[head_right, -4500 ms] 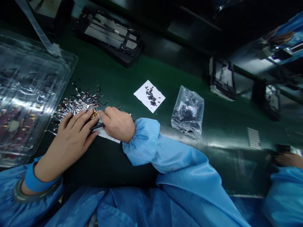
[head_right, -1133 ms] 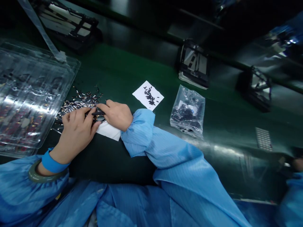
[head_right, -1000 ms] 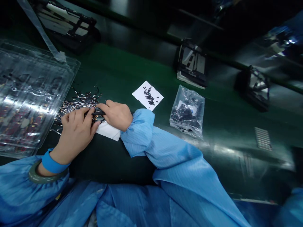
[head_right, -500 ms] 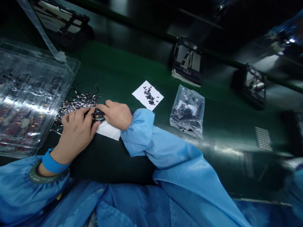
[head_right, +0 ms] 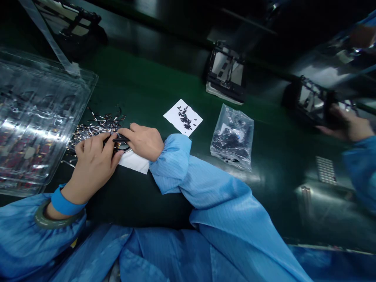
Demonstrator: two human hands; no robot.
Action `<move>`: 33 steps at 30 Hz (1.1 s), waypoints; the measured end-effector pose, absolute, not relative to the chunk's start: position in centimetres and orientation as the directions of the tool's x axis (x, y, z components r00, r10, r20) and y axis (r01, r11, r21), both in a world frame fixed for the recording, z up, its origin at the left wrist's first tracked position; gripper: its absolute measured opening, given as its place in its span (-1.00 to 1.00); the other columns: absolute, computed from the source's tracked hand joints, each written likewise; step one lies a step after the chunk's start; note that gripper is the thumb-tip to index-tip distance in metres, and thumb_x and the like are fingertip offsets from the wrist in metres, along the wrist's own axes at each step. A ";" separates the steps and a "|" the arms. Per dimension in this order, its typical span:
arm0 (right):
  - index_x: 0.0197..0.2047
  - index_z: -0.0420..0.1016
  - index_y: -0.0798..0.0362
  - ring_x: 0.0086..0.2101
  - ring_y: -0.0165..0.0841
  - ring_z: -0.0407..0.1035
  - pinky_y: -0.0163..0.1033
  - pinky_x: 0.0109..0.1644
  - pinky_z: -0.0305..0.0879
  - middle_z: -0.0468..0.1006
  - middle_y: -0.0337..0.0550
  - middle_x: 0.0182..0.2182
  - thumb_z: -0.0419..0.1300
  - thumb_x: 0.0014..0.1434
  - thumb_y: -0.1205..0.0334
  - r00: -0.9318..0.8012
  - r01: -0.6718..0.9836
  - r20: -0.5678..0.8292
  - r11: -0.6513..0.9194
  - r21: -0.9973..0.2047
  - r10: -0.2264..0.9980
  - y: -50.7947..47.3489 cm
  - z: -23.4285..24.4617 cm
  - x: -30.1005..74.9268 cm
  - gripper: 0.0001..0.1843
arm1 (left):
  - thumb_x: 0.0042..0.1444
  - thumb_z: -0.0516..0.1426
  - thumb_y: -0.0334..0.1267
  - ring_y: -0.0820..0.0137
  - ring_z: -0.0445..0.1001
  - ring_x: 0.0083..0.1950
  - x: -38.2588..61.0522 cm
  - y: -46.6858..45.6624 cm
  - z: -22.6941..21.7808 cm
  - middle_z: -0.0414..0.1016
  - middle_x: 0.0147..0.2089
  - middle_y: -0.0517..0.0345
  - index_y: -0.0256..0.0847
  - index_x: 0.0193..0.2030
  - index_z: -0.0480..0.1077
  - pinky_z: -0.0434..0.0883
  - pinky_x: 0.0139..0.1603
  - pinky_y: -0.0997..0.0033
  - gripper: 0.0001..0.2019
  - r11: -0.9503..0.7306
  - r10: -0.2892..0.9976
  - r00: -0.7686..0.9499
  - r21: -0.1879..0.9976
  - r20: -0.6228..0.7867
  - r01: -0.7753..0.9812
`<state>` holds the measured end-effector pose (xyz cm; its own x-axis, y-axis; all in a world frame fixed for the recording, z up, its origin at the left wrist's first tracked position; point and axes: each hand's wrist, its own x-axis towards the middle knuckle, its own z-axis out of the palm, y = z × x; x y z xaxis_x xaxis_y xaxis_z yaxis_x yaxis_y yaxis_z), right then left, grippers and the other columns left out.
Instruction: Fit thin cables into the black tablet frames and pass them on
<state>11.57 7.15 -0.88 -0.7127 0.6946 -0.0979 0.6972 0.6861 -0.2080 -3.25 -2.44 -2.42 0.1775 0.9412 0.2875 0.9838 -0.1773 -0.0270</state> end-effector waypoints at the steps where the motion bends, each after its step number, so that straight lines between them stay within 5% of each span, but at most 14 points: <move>1: 0.27 0.35 -0.13 -0.11 -0.28 0.39 -0.25 -0.29 0.11 0.50 -0.08 -0.05 -0.07 0.38 0.22 -0.713 0.698 -0.101 0.687 -0.202 0.694 7.1 -0.9 11.6 -0.55 | 0.31 -0.03 -0.13 -0.07 0.36 0.02 -3.2 -2.4 -2.4 0.40 0.09 -0.35 -0.47 0.21 0.31 0.24 -0.06 -0.02 -0.51 -0.174 0.944 0.172 -0.017 0.281 0.985; 26: 0.26 0.35 -0.16 -0.25 -0.33 0.36 -0.24 -0.34 0.05 0.53 -0.06 -0.15 -0.14 0.40 0.26 -0.763 0.646 -0.006 0.763 -0.030 0.646 6.8 -1.7 12.1 -0.53 | 0.32 -0.07 -0.14 -0.11 0.35 0.09 -3.1 -2.6 -2.0 0.38 0.15 -0.39 -0.47 0.25 0.28 0.24 -0.02 -0.08 -0.50 -0.133 0.972 0.123 0.041 0.199 0.990; 33: 0.27 0.36 -0.10 -0.13 -0.28 0.43 -0.25 -0.28 0.20 0.56 -0.09 -0.10 -0.06 0.34 0.25 -0.696 0.708 -0.020 0.682 -0.183 0.718 7.2 -0.4 12.5 -0.53 | 0.32 -0.06 -0.14 -0.10 0.35 0.09 -3.3 -2.6 -2.1 0.36 0.18 -0.38 -0.38 0.27 0.28 0.24 -0.01 -0.08 -0.52 -0.142 0.971 0.131 0.040 0.202 0.989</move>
